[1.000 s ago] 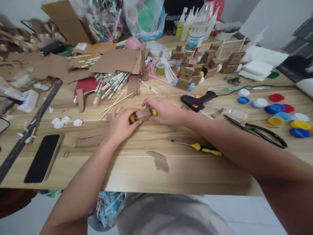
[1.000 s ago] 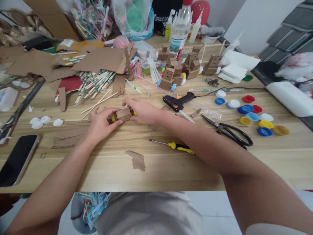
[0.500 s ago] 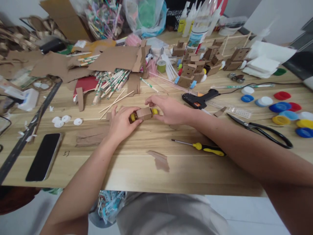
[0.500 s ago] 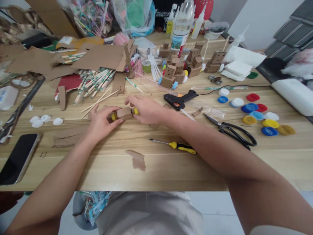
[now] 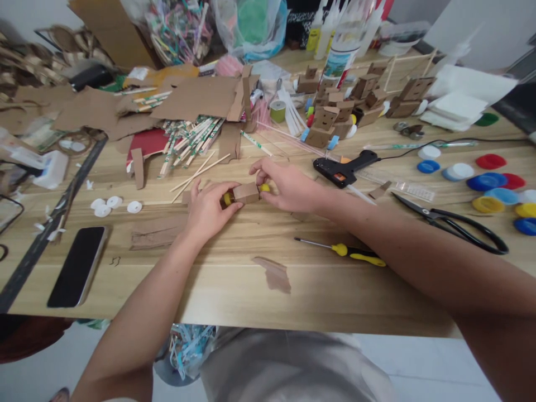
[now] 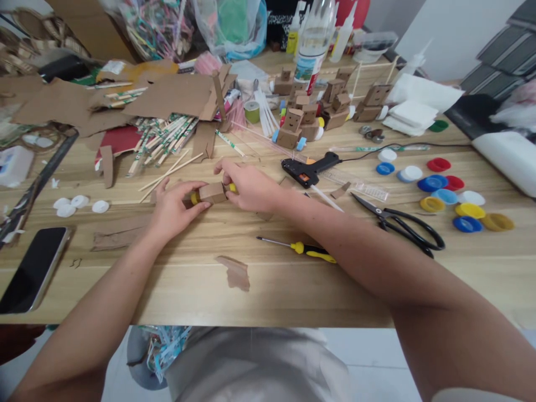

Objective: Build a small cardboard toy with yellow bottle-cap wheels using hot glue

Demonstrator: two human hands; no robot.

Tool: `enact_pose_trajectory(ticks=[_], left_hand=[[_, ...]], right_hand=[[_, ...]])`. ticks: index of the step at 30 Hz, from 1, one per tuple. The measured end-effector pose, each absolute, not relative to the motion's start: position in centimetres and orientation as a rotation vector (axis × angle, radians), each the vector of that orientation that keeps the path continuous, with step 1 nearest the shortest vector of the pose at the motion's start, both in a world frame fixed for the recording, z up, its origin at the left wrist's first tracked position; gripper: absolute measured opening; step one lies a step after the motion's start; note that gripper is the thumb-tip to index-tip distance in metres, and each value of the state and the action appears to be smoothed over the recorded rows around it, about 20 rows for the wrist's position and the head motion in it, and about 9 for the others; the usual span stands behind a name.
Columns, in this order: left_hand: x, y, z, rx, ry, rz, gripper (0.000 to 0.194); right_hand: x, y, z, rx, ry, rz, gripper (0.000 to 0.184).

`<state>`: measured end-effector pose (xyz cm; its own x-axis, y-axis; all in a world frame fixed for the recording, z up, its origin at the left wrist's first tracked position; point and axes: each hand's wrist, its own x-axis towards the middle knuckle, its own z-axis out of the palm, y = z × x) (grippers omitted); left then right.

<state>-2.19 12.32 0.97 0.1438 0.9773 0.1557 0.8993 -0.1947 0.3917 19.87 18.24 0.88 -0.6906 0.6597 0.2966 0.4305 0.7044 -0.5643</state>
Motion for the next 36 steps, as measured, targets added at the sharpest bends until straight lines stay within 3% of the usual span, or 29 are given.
enact_pose_trajectory(ticks=[11,22,32,36], left_hand=[[-2.54,12.41,1.08,2.229,1.818,0.532,0.042],[-2.39,12.27,1.47,2.255,1.823,0.495,0.033],[-2.37,12.39,1.30,2.260,1.836,0.495,0.030],[-2.23,12.33,1.34,2.245,1.837,0.493,0.032]], right_hand=[[19.63,18.03,1.07,-0.899,-2.380,0.699,0.044],[19.64,17.94,1.09,-0.911,-2.393,0.667,0.043],[19.24,18.25,1.29,-0.854,-2.473,0.625,0.021],[19.13,18.24,1.34,-0.885,-2.494,0.605,0.021]])
